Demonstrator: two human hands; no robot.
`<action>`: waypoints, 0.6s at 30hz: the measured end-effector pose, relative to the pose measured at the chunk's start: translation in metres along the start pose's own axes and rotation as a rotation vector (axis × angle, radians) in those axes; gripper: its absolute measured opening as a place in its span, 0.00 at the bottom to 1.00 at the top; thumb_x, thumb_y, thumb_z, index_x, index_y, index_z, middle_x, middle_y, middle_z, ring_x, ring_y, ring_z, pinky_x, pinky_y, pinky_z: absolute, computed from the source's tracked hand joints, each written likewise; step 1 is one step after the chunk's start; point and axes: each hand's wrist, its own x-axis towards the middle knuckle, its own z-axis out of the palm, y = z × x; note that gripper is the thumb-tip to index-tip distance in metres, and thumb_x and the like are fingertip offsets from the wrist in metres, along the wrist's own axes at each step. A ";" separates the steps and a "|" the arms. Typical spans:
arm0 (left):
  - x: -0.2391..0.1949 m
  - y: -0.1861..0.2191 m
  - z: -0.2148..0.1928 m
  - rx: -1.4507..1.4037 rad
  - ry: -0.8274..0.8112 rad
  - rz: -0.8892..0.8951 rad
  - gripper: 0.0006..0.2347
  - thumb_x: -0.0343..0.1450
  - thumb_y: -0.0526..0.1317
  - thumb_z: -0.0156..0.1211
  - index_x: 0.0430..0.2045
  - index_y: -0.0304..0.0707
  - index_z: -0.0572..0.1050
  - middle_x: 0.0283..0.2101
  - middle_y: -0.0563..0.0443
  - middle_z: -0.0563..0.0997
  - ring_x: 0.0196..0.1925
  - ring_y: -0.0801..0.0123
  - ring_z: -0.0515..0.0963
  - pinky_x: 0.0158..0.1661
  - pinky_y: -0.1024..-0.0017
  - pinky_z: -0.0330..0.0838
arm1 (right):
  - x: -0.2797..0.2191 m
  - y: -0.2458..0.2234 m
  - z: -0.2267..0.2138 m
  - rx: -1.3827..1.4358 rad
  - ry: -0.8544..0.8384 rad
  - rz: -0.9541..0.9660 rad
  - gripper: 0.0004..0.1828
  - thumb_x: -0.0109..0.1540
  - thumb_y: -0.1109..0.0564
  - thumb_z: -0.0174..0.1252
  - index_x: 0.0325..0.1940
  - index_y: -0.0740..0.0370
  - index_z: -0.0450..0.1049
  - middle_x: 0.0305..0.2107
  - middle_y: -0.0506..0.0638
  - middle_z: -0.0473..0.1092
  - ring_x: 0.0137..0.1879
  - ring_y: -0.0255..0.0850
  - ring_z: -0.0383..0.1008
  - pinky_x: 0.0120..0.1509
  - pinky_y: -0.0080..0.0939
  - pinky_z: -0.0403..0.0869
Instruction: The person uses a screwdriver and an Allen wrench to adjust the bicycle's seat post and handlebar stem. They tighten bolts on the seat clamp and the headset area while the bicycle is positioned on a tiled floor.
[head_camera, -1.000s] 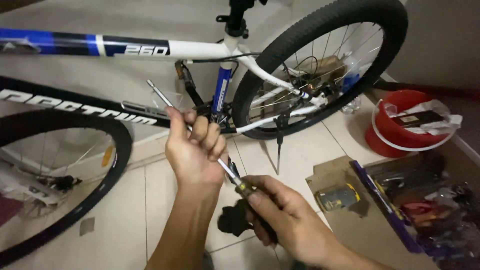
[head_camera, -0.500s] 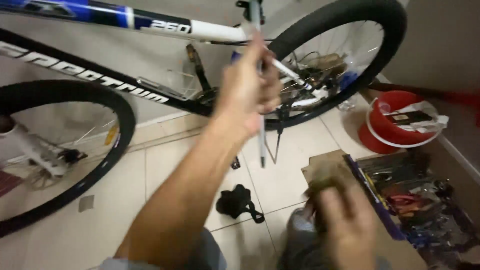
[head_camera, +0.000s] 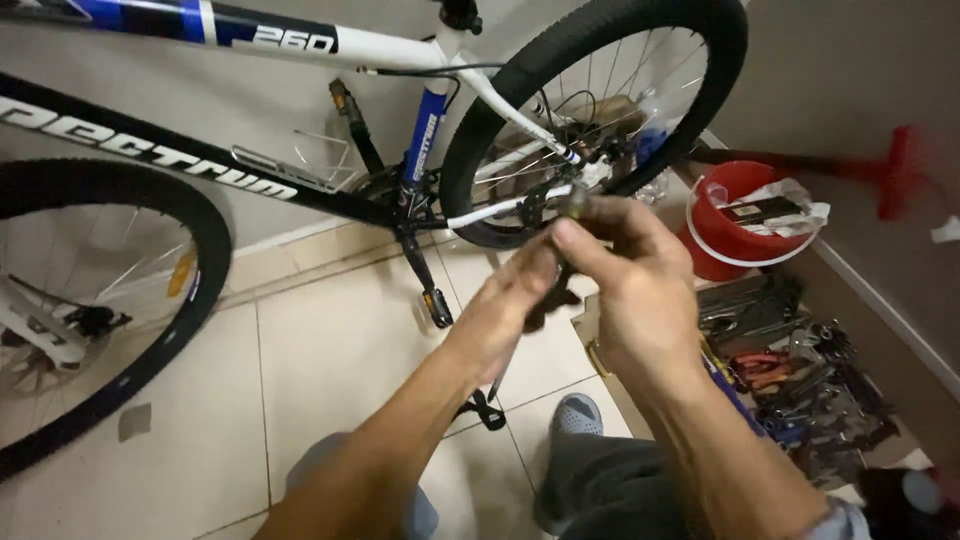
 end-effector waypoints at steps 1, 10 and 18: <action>-0.001 0.000 0.001 0.005 -0.001 0.001 0.36 0.65 0.58 0.57 0.68 0.45 0.59 0.75 0.42 0.58 0.77 0.51 0.54 0.71 0.47 0.48 | 0.009 0.009 0.006 0.005 0.000 -0.003 0.17 0.58 0.54 0.60 0.51 0.58 0.75 0.44 0.48 0.76 0.49 0.39 0.76 0.56 0.40 0.78; 0.019 -0.019 -0.030 0.069 0.162 0.067 0.15 0.75 0.54 0.57 0.32 0.41 0.73 0.26 0.45 0.74 0.18 0.74 0.65 0.17 0.84 0.53 | 0.059 0.044 0.044 0.223 0.019 -0.251 0.15 0.52 0.57 0.76 0.40 0.60 0.82 0.26 0.53 0.76 0.29 0.39 0.76 0.25 0.39 0.76; 0.016 -0.009 -0.037 -0.014 0.342 0.117 0.19 0.77 0.53 0.53 0.26 0.34 0.74 0.17 0.42 0.75 0.11 0.77 0.62 0.13 0.84 0.52 | 0.072 0.059 0.050 0.234 0.106 -0.393 0.25 0.56 0.60 0.71 0.54 0.72 0.73 0.36 0.61 0.70 0.45 0.48 0.71 0.50 0.52 0.80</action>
